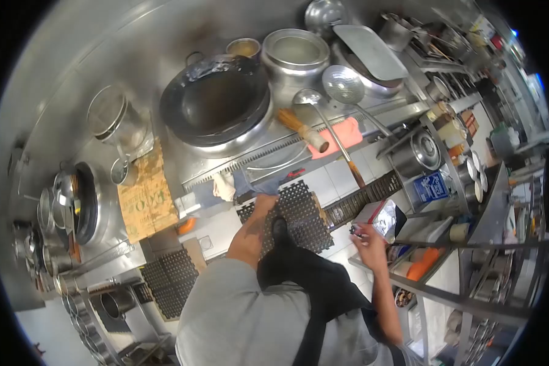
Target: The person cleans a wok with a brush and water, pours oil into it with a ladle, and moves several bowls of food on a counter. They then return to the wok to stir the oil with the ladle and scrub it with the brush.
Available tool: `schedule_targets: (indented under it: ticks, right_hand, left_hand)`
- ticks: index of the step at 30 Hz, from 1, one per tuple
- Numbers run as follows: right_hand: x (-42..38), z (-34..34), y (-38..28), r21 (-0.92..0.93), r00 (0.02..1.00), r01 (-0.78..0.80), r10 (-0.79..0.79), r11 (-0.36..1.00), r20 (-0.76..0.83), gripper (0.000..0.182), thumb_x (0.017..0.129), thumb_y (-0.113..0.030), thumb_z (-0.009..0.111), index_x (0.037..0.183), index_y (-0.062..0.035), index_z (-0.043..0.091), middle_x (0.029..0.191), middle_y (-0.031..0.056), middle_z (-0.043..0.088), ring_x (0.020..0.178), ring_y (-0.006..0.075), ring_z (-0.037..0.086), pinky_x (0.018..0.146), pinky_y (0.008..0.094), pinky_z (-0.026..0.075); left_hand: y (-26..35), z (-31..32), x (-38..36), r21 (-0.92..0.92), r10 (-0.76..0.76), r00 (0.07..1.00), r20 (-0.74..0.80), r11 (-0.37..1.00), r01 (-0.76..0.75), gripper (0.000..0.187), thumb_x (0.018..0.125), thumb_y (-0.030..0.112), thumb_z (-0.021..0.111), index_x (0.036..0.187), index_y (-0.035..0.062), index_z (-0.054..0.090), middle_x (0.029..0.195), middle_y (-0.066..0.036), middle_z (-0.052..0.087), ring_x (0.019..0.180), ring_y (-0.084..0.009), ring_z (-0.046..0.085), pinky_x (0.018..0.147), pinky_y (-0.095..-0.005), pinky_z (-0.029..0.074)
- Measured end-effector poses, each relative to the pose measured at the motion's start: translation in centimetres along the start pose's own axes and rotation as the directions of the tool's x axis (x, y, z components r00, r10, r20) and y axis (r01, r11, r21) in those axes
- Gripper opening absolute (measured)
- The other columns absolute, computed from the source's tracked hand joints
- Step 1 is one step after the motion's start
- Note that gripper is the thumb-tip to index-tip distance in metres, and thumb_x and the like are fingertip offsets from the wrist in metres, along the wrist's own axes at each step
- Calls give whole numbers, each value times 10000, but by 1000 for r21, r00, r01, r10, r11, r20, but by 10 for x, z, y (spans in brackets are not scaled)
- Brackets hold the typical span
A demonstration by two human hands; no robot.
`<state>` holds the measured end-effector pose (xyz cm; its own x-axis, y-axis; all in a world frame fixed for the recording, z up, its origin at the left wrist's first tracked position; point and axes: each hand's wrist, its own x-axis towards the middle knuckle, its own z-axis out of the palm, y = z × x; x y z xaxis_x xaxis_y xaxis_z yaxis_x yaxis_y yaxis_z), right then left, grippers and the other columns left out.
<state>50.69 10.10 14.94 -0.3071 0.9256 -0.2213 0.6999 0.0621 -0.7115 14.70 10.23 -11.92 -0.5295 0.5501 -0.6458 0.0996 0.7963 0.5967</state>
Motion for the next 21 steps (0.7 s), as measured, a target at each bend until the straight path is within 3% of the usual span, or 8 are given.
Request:
schedule_targets:
  ticks: [3,6,8,10,11,13,18,21]
  right_hand:
    - [62,82,-1,-385,923,377,-376,843,80,568,769,-232,806,1274,-50,619,1031,149,705,962,340,679,835,446,544]
    - [116,159,19,-393,854,419,-209,819,476,543,731,-237,827,1202,-54,630,1063,159,698,1007,378,661,879,467,525]
    - [128,146,-36,-393,831,441,-202,807,519,531,726,-252,834,1175,-61,625,1049,151,699,1010,374,660,884,456,523]
    - [137,136,-61,-305,834,383,-184,872,520,548,725,-289,847,1160,-63,600,1048,165,679,1045,384,637,908,455,509]
    - [149,126,-59,-165,828,460,-355,873,433,564,725,-299,851,1161,-48,597,1085,185,659,1061,395,622,919,460,500]
    - [183,101,-46,-59,841,519,-498,853,211,589,738,-303,848,1175,-13,580,1160,222,615,1089,417,594,938,466,484]
    - [286,43,39,-484,930,346,-362,804,64,537,802,-243,790,1194,37,553,1130,236,609,1032,403,616,869,465,503]
    - [304,42,69,-337,978,105,-35,936,207,416,854,-215,735,1145,26,562,957,179,640,770,312,657,643,427,530]
  left_hand:
    - [-18,14,-12,-627,94,834,544,705,330,441,784,389,776,850,-43,716,779,-164,698,656,-227,688,586,-357,542]
    - [18,-47,-67,-184,-6,712,702,964,190,379,799,360,757,795,-18,722,726,-158,693,630,-224,687,584,-365,541]
    - [43,-123,-114,67,565,810,156,812,-579,339,844,338,723,769,8,718,673,-167,679,558,-271,656,567,-386,537]
    - [45,-205,-119,-4,300,737,-606,925,-380,315,852,276,712,1008,3,697,941,-217,706,838,-375,673,791,-434,538]
    - [37,-252,-109,238,382,260,-887,860,-452,423,852,269,722,1197,37,641,1145,-246,654,1061,-408,608,916,-460,483]
    - [51,-349,-121,433,427,-71,-901,894,-119,511,849,322,723,1290,90,613,1167,-262,639,1203,-444,521,990,-519,421]
    - [13,-456,-83,140,108,359,-927,988,65,375,810,311,712,1128,112,718,1047,-209,708,1103,-377,619,990,-426,472]
    - [8,-452,-106,71,60,327,-943,997,22,306,804,309,719,1037,113,750,1025,-197,717,1009,-340,671,947,-409,500]
